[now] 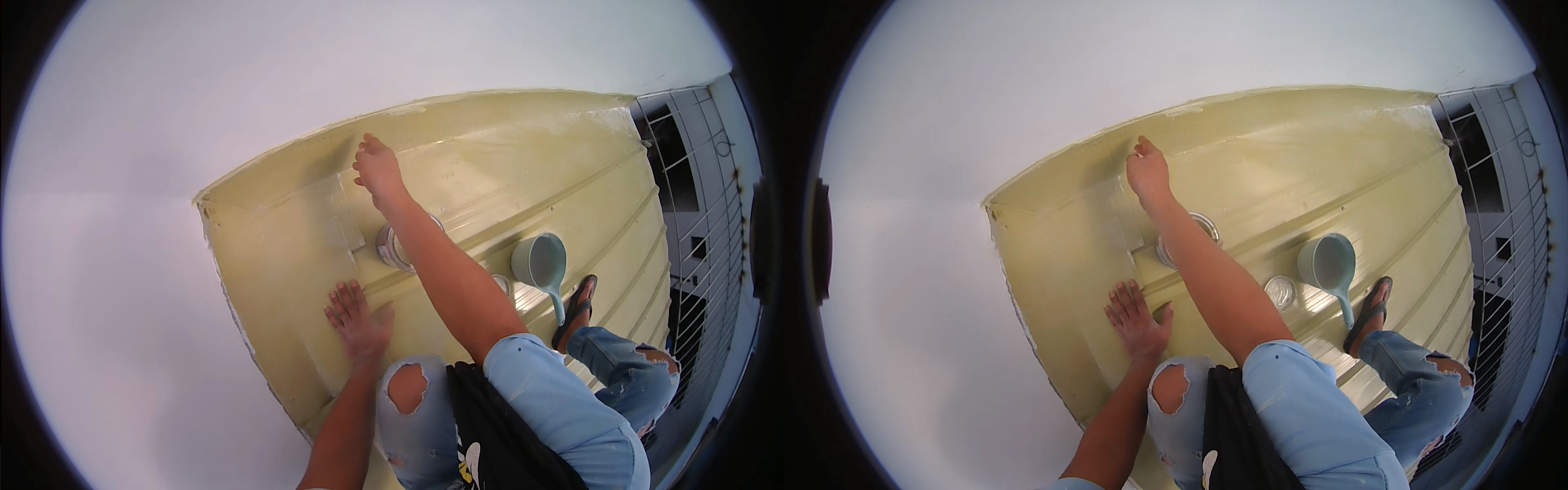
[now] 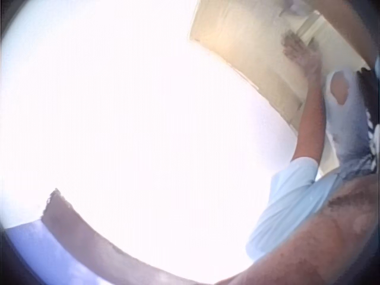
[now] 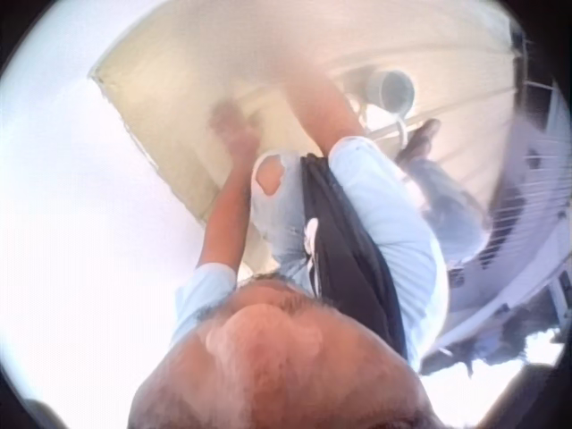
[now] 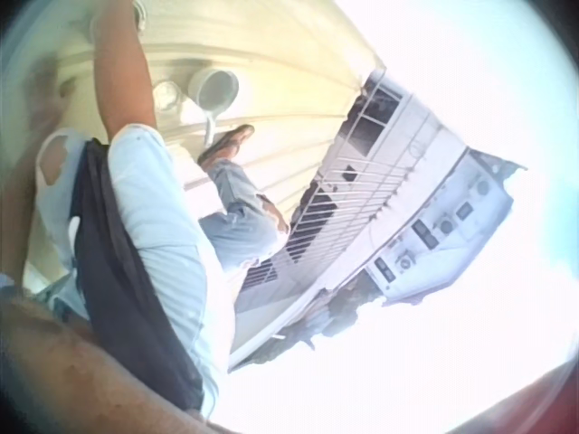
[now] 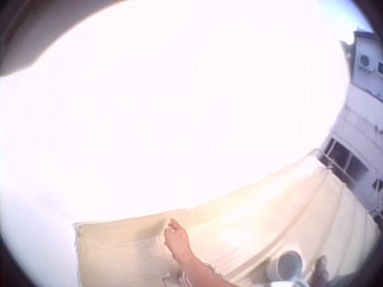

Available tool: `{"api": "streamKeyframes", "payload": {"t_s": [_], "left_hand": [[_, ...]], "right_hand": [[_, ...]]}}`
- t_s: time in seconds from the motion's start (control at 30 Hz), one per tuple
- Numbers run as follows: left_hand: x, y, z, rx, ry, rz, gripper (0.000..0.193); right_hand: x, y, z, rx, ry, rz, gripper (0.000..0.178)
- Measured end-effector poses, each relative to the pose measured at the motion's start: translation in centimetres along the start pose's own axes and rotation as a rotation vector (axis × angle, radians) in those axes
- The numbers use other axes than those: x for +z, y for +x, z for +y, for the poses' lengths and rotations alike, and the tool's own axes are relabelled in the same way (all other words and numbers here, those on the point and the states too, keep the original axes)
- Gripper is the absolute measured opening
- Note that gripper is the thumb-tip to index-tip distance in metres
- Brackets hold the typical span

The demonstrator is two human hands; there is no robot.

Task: The person applies a light-colored coating to a corrugated roof using a paintbrush and a small container. They repeatedly dip the brush, spread the coating along the ridges, and smooth the surface with their hand. A small pitcher is also used to pour liquid onto the roof.

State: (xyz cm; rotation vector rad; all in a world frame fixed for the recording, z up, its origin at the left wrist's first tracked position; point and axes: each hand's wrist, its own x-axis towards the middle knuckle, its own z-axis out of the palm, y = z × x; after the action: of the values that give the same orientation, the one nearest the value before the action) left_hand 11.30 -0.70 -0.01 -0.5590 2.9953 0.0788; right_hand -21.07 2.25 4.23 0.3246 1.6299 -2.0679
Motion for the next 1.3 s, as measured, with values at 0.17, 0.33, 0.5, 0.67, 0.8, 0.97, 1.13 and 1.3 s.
{"api": "streamKeyframes", "payload": {"t_s": [0.17, 0.33, 0.5, 0.67, 0.8, 0.97, 1.13, 1.3], "left_hand": [[-0.4, -0.2, -0.1, -0.022, 0.093, -0.107, 0.1], [-0.8, 0.0, 0.1, -0.021, 0.057, -0.06, 0.099], [-0.4, 0.0, 0.0, -0.005, -0.013, 0.03, 0.097], [-0.4, 0.1, -0.1, 0.01, -0.007, 0.093, 0.095], [-0.4, 0.0, 0.2, 0.009, -0.014, 0.09, 0.095], [-0.5, 0.2, 0.2, -0.008, -0.032, 0.059, 0.095], [-0.7, 0.1, 0.2, -0.014, -0.009, 0.041, 0.095], [-0.4, 0.1, 0.3, -0.025, 0.008, 0.031, 0.096]], "right_hand": [[11.1, -3.6, 1.9, -0.141, -0.282, 0.099, 0.085], [11.3, -7.4, 1.2, -0.478, -1.271, -0.33, 0.098], [7.1, -2.6, -1.7, -0.823, -1.87, -0.564, 0.103], [8.3, 0.6, -3.1, -1.104, -1.966, -0.403, 0.107], [6.9, 2.7, -4.7, -1.215, -1.972, -0.359, 0.104], [5.7, 3.4, -6.2, -1.246, -1.999, -0.388, 0.097], [3.8, 4.1, -6.7, -1.273, -2.059, -0.363, 0.092], [0.3, 5.4, -6.6, -1.351, -2.035, -0.31, 0.09]]}}
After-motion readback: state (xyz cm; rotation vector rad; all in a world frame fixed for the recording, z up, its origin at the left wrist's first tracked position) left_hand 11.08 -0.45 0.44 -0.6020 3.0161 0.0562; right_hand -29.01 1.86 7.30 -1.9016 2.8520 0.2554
